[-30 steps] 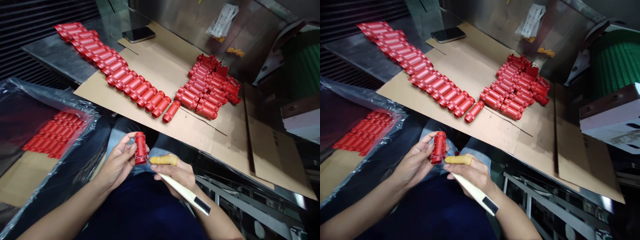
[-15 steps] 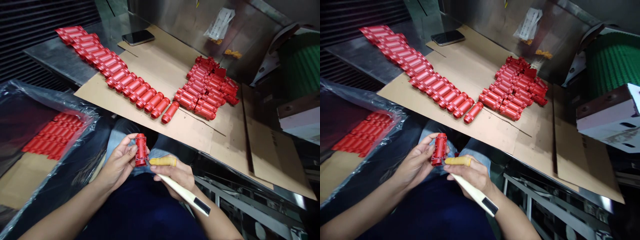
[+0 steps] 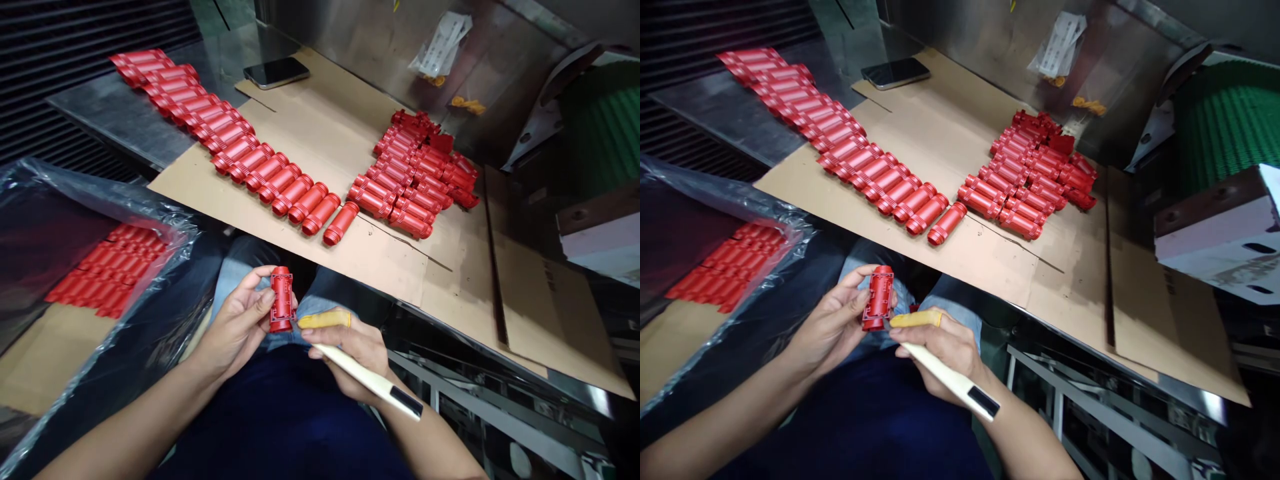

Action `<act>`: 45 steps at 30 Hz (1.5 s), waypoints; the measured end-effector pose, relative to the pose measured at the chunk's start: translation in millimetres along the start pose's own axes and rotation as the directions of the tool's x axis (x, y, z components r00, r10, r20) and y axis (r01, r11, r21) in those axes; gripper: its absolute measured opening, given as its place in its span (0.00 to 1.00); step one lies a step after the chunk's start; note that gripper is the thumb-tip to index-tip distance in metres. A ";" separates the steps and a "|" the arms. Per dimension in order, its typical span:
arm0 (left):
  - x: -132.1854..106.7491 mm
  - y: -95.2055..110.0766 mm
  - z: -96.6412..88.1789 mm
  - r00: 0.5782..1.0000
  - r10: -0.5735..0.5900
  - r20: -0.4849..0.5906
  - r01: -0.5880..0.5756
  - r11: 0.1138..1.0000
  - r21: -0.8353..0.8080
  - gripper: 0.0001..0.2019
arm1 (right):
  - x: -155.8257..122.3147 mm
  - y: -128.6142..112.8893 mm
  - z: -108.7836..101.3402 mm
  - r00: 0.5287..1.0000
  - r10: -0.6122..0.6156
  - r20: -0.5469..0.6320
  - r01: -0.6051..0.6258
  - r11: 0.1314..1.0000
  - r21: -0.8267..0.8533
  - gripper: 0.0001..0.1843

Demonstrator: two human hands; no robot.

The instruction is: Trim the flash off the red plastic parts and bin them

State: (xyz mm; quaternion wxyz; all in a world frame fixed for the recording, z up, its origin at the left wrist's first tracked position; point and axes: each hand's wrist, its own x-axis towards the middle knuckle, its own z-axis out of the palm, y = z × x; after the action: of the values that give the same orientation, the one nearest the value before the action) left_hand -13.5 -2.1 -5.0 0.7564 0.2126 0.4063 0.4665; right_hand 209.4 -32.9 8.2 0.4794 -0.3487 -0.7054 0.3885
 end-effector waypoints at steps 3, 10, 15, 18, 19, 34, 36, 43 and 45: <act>0.2 0.1 0.1 1.000 -0.002 0.004 0.002 1.000 -0.001 0.21 | 1.0 1.2 -0.7 1.000 -0.011 0.009 0.011 1.000 -0.009 0.14; -0.1 -2.3 -0.8 0.999 -0.051 -0.009 0.051 0.999 -0.015 0.21 | 16.2 2.9 -8.8 0.967 -0.152 0.204 0.184 0.972 -0.146 0.09; 0.9 -3.8 1.2 0.991 -0.122 -0.062 0.117 0.991 -0.070 0.22 | 19.6 -1.4 -17.4 0.929 -0.144 0.340 0.259 0.911 -0.322 0.08; 0.7 -2.4 0.0 0.991 -0.124 -0.052 0.120 0.990 -0.072 0.24 | 12.6 2.5 -23.9 0.999 -0.003 0.049 0.014 0.978 -0.209 0.12; 0.5 -1.6 -0.5 0.992 -0.118 -0.036 0.115 0.991 -0.067 0.24 | 10.1 4.2 -25.1 0.998 0.038 -0.059 -0.047 0.986 -0.157 0.13; -0.1 -0.5 2.3 0.998 0.037 0.041 -0.038 0.999 0.029 0.21 | 1.7 4.3 -5.8 0.993 -0.118 0.031 0.118 0.993 0.003 0.19; -1.0 -0.4 2.0 0.998 0.037 0.040 -0.038 0.999 0.027 0.21 | 2.7 3.9 -6.0 0.991 -0.131 0.039 0.131 0.991 -0.010 0.20; -1.9 0.8 1.4 0.999 0.021 0.046 -0.022 0.999 0.029 0.21 | 6.2 2.3 -4.8 0.986 -0.164 0.032 0.164 0.986 -0.008 0.18; -2.1 1.2 1.5 0.999 0.016 0.046 -0.018 1.000 0.025 0.22 | 6.6 1.5 -5.2 0.991 -0.134 0.030 0.134 0.991 -0.001 0.16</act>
State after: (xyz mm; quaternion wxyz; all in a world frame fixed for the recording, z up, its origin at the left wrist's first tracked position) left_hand -13.4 -3.2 -2.4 0.7587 0.2365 0.3930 0.4626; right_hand 212.5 -25.4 10.8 0.4935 -0.2954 -0.7347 0.3597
